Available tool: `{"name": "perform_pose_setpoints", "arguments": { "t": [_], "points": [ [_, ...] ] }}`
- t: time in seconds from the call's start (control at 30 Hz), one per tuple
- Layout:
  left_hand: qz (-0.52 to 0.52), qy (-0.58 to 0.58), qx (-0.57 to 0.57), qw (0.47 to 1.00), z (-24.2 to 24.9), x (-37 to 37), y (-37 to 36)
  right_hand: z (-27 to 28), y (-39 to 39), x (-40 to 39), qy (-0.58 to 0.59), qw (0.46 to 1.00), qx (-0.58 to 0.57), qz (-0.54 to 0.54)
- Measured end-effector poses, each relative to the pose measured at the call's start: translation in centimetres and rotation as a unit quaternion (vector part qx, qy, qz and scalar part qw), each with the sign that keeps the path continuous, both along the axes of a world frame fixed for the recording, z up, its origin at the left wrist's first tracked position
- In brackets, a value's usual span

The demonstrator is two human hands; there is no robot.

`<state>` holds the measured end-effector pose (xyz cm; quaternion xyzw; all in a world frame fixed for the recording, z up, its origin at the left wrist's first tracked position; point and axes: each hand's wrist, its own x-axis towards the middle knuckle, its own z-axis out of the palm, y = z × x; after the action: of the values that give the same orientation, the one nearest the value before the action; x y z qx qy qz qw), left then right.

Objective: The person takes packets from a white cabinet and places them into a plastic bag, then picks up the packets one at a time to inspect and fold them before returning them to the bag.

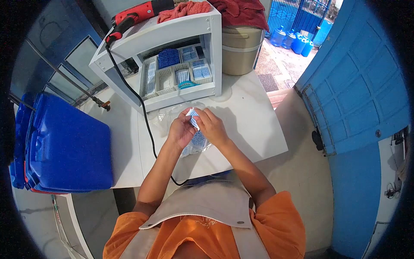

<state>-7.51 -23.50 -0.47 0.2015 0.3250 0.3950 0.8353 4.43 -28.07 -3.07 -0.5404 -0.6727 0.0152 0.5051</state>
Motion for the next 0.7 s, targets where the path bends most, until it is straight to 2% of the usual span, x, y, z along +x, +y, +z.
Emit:
{"name": "perform_pose_setpoints", "arguments": {
  "t": [0.13, 0.2, 0.3, 0.4, 0.7],
  "points": [
    [0.024, 0.004, 0.018, 1.0, -1.4, 0.1, 0.8, -0.4, -0.2, -0.7, 0.013, 1.0, 0.02, -0.007],
    [0.082, -0.04, -0.03, 0.995, -1.4, 0.6, 0.7, -0.4, -0.4, -0.9, 0.024, 0.999, 0.028, -0.007],
    [0.092, -0.005, 0.012, 0.996, -1.2, 0.7, 0.3, -0.3, -0.6, -1.2, 0.034, 0.999, 0.03, -0.014],
    [0.068, -0.034, 0.041, 0.996, -0.5, 0.6, 0.1, -0.2, -0.7, -1.3, 0.048, 0.998, 0.044, -0.018],
    [0.083, -0.004, 0.032, 0.996, 1.3, 1.1, -0.5, 0.1, -0.2, -1.0, 0.022, 0.999, -0.005, -0.026]
  ]
}}
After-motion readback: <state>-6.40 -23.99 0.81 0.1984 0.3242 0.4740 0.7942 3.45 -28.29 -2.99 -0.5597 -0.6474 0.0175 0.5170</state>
